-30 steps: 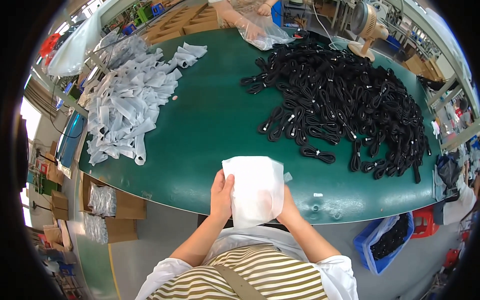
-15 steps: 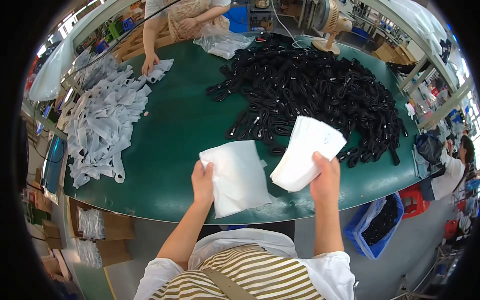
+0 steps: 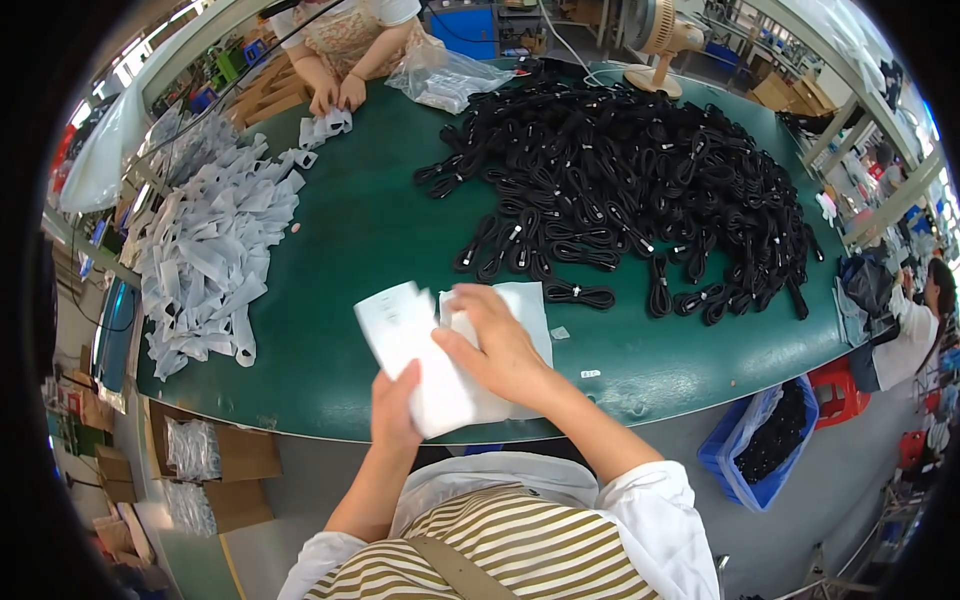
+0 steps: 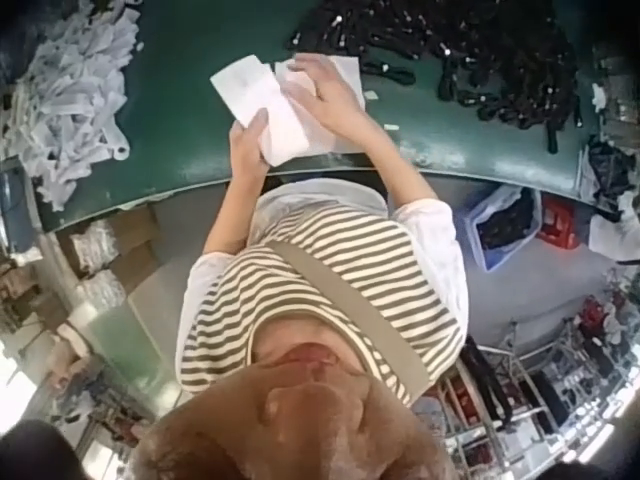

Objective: Packaging black electronic cables into small white plastic bags at a factory workstation.

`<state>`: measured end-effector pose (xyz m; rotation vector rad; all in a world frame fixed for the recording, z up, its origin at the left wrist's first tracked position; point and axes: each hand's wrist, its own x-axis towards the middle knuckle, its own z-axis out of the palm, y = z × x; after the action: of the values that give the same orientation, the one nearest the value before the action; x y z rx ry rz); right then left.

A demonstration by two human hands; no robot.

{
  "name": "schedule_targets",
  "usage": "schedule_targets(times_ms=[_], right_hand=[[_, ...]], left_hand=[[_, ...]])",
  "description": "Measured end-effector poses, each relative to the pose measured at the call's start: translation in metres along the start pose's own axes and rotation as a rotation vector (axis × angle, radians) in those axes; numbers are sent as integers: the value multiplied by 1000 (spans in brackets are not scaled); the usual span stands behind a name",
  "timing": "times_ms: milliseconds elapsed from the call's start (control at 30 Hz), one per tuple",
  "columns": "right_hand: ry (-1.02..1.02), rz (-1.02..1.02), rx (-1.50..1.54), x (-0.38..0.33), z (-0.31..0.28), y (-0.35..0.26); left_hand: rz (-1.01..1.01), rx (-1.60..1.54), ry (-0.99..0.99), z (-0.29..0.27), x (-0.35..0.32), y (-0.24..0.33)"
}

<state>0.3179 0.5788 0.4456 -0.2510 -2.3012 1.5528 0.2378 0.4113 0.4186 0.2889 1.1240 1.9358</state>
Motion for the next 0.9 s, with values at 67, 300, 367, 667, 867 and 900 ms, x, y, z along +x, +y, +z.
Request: schedule_targets(times_ms=[67, 300, 367, 667, 867, 900], right_hand=[[307, 22, -540, -18, 7, 15], [464, 303, -520, -60, 41, 40], [484, 320, -446, -62, 36, 40], [650, 474, 319, -150, -72, 31], [1330, 433, 23, -246, -236, 104], [1341, 454, 48, -257, -255, 127]], left_hand=[[98, -72, 144, -31, -5, 1], [83, -170, 200, -38, 5, -30], [51, -187, 141, -25, 5, -41], [-51, -199, 119, -4, -5, -53], [55, -278, 182, 12, 9, -43], [40, -281, 171, 17, 14, -47]])
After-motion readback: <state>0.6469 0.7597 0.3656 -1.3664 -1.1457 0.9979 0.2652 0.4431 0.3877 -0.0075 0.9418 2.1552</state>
